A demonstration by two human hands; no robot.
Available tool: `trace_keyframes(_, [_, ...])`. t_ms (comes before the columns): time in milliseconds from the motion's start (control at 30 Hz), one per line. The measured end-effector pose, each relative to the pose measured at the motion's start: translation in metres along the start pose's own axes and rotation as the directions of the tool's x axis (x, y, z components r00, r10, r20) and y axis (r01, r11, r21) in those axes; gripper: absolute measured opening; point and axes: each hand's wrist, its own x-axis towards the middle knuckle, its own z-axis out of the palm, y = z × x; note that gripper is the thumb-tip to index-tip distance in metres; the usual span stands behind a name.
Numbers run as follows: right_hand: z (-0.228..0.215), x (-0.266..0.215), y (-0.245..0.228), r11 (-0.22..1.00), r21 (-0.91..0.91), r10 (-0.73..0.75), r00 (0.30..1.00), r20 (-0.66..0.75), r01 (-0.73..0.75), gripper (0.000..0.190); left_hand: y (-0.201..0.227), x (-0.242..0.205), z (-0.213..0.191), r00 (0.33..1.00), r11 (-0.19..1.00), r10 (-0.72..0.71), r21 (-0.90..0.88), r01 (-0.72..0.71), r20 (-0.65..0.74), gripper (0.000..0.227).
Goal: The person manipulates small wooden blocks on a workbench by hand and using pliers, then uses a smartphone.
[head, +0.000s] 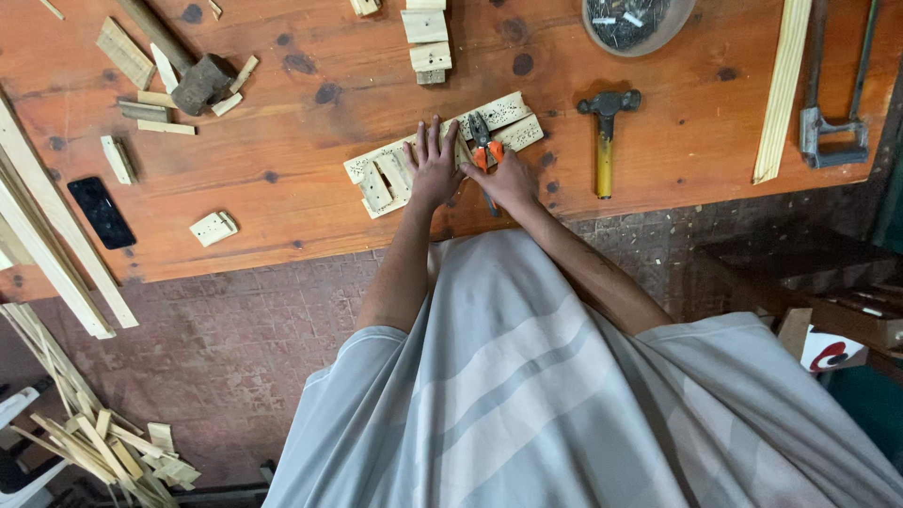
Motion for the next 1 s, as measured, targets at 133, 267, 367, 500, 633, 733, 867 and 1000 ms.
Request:
trace_keyframes(133, [-0.007, -0.005, -0.006, 0.999, -0.035, -0.004, 1.0, -0.02, 0.003, 0.092, 0.003, -0.003, -0.003, 0.999, 1.0, -0.005, -0.017, 0.006, 0.033, 0.089])
trace_keyframes(267, [0.006, 0.019, 0.016, 0.988, -0.152, -0.005, 0.999, 0.043, 0.012, 0.078, 0.004, -0.005, -0.008, 0.999, 1.0, -0.008, -0.029, 0.009, 0.047, 0.091])
trace_keyframes(367, [0.022, 0.046, 0.047, 0.957, -0.285, -0.047, 0.999, 0.009, 0.047, 0.068, 0.003, -0.003, -0.006, 0.999, 1.0, 0.008, -0.01, -0.007, 0.038, 0.092])
trace_keyframes(500, [0.023, 0.048, 0.05, 0.917, -0.39, -0.068, 0.997, 0.043, 0.08, 0.07, 0.005, -0.005, -0.009, 0.998, 0.999, 0.003, -0.042, -0.001, 0.06, 0.091])
trace_keyframes(633, [-0.013, 0.024, 0.012, 0.925, -0.37, -0.02, 0.987, 0.162, 0.079, 0.068, 0.007, -0.005, -0.011, 0.998, 1.0, -0.007, -0.026, 0.008, 0.058, 0.092])
trace_keyframes(733, [-0.022, 0.017, 0.001, 0.945, -0.325, 0.018, 0.983, 0.183, 0.044, 0.065, 0.009, -0.005, -0.013, 0.998, 1.0, -0.007, -0.028, 0.008, 0.055, 0.092])
trace_keyframes(867, [-0.027, 0.017, 0.0, 0.951, -0.302, -0.002, 0.98, 0.201, 0.064, 0.064, 0.009, -0.007, -0.016, 0.998, 0.999, -0.002, -0.033, 0.004, 0.057, 0.09])
trace_keyframes(1000, [-0.035, -0.013, -0.027, 0.872, -0.484, -0.068, 0.997, 0.027, 0.073, 0.056, 0.01, -0.008, -0.016, 0.999, 1.0, -0.002, -0.018, 0.002, 0.044, 0.091])
